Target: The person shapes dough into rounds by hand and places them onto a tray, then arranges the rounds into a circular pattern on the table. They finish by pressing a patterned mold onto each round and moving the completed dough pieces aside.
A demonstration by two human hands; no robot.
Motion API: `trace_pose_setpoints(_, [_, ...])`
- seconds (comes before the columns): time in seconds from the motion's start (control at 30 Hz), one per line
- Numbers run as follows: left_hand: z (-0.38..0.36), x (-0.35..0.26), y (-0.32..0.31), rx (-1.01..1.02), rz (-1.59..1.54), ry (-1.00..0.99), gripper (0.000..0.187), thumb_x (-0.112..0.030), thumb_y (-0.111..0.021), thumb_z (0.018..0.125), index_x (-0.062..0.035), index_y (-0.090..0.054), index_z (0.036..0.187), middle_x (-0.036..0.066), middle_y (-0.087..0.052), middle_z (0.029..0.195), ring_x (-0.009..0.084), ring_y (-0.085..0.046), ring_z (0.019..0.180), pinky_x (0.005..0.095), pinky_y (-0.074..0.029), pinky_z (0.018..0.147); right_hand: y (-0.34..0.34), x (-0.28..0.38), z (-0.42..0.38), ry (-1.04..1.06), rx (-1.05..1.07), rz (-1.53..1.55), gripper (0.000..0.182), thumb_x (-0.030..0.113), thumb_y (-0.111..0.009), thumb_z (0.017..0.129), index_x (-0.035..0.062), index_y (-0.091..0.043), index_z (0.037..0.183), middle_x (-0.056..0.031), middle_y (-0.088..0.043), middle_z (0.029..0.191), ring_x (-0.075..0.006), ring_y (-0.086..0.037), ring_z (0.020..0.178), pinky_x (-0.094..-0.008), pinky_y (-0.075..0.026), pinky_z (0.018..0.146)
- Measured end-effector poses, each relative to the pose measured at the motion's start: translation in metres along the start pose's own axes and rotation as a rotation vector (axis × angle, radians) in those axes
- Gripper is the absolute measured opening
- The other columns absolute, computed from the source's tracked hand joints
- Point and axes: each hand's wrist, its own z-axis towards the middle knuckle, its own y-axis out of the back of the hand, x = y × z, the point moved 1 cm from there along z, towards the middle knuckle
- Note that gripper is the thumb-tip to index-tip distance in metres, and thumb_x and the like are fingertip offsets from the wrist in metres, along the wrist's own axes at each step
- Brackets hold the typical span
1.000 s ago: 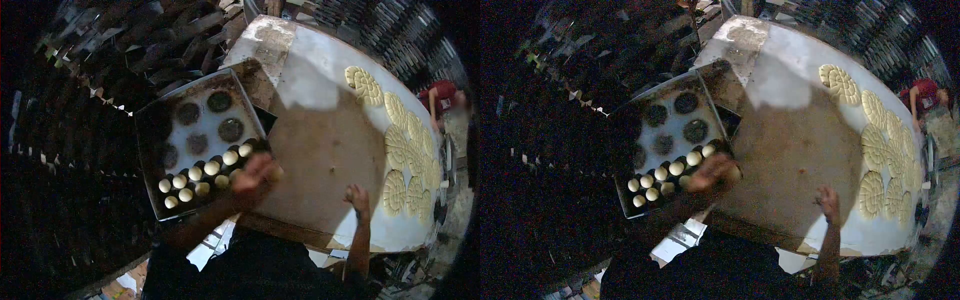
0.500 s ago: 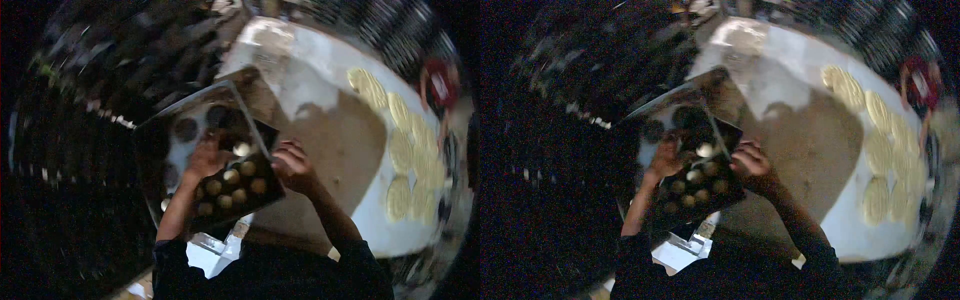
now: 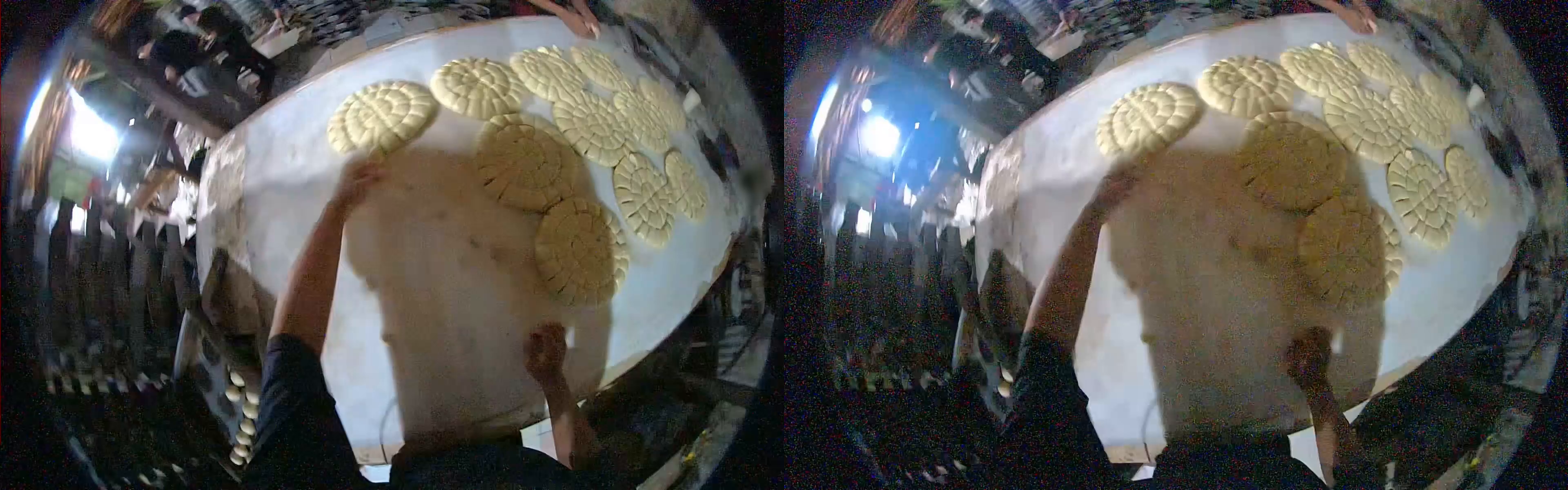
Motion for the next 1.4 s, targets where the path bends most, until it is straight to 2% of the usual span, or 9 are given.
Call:
trace_pose_setpoints(0.1, [0.080, 0.019, -0.004, -0.474, 0.484, 0.382, 0.059, -0.060, -0.054, 0.086, -0.0077, -0.070, 0.108, 0.013, -0.070, 0.101, 0.0260, -0.066, 0.094, 0.0407, -0.050, 0.084, 0.010, -0.025, -0.016, -0.246, 0.062, 0.091, 0.011, 0.013, -0.060, 0.081, 0.0059, -0.052, 0.079, -0.0125, -0.052, 0.074, -0.0325, -0.050, 0.070, -0.0443, -0.039, 0.069])
trace_pose_setpoints(0.27, [0.158, 0.065, -0.018, -0.666, 0.830, 0.307, 0.058, -0.057, -0.057, 0.086, -0.0024, -0.067, 0.104, 0.014, -0.069, 0.091, 0.0250, -0.066, 0.085, 0.0352, -0.051, 0.078, 0.017, -0.011, 0.031, -0.258, -0.040, 0.089, 0.011, 0.015, -0.059, 0.083, 0.0077, -0.053, 0.078, -0.0115, -0.053, 0.075, -0.0310, -0.051, 0.071, -0.0446, -0.039, 0.072])
trace_pose_setpoints(0.43, [0.133, -0.036, -0.040, -0.367, -1.070, 0.473, 0.026, -0.033, -0.050, 0.093, -0.0087, -0.059, 0.092, 0.002, -0.049, 0.064, 0.0191, -0.047, 0.055, 0.0298, -0.039, 0.050, 0.015, -0.013, 0.032, -0.321, 0.095, 0.089, 0.011, 0.015, -0.059, 0.082, 0.0061, -0.055, 0.079, -0.0114, -0.053, 0.075, -0.0311, -0.052, 0.075, -0.0465, -0.040, 0.076])
trace_pose_setpoints(0.63, [0.107, 0.000, -0.061, -0.381, -0.538, 0.218, 0.020, -0.028, -0.051, 0.092, -0.0105, -0.057, 0.099, 0.004, -0.056, 0.082, 0.0187, -0.052, 0.064, 0.0331, -0.045, 0.055, -0.015, -0.020, 0.010, -0.350, -0.119, 0.136, 0.016, 0.020, -0.061, 0.084, 0.0036, -0.059, 0.083, -0.0141, -0.056, 0.079, -0.0334, -0.055, 0.081, -0.0461, -0.041, 0.086])
trace_pose_setpoints(0.8, [0.002, 0.048, -0.118, -0.477, -0.605, 0.100, 0.039, -0.040, -0.051, 0.094, -0.0055, -0.055, 0.113, 0.007, -0.058, 0.098, 0.0183, -0.056, 0.081, 0.0349, -0.047, 0.064, -0.034, -0.028, 0.016, -0.196, -0.286, -0.209, 0.023, 0.024, -0.061, 0.088, 0.0013, -0.061, 0.086, -0.0173, -0.062, 0.089, -0.0304, -0.060, 0.083, -0.0411, -0.048, 0.077])
trace_pose_setpoints(0.93, [-0.151, -0.027, -0.185, -0.315, -0.613, 0.084, 0.045, -0.041, -0.046, 0.098, -0.0009, -0.054, 0.117, 0.011, -0.059, 0.103, 0.0223, -0.058, 0.086, 0.0402, -0.049, 0.069, -0.018, -0.017, 0.015, -0.399, -0.022, 0.146, 0.041, 0.040, -0.056, 0.091, 0.0004, -0.060, 0.100, -0.0180, -0.063, 0.096, -0.0295, -0.060, 0.095, -0.0408, -0.049, 0.080])
trace_pose_setpoints(1.07, [-0.251, 0.091, -0.278, 0.096, 0.025, -0.013, 0.040, -0.036, -0.043, 0.100, -0.0036, -0.059, 0.118, 0.012, -0.065, 0.101, 0.0212, -0.056, 0.083, 0.0352, -0.044, 0.086, -0.012, 0.061, 0.003, -0.456, 0.145, 0.764, 0.054, 0.051, -0.051, 0.093, 0.0007, -0.058, 0.111, -0.0180, -0.065, 0.097, -0.0308, -0.063, 0.095, -0.0410, -0.050, 0.082])
trace_pose_setpoints(1.2, [-0.365, 0.020, -0.242, 0.212, -0.573, -0.199, 0.039, -0.035, -0.050, 0.099, -0.0037, -0.060, 0.118, 0.011, -0.065, 0.095, 0.0221, -0.059, 0.082, 0.0343, -0.048, 0.078, -0.053, 0.151, -0.038, -0.283, 0.152, 0.738, 0.056, 0.055, -0.052, 0.091, 0.0022, -0.062, 0.108, -0.0174, -0.067, 0.095, -0.0321, -0.067, 0.086, -0.0375, -0.053, 0.076])
trace_pose_setpoints(1.4, [-0.435, 0.084, -0.172, -0.344, 0.316, -0.401, 0.030, -0.031, -0.054, 0.096, -0.0029, -0.061, 0.105, 0.013, -0.065, 0.091, 0.0233, -0.063, 0.084, 0.0348, -0.051, 0.069, -0.048, 0.168, -0.066, -0.200, 0.276, 0.580, 0.046, 0.044, -0.064, 0.086, 0.0006, -0.063, 0.101, -0.0169, -0.068, 0.091, -0.0260, -0.066, 0.081, -0.0361, -0.053, 0.073])
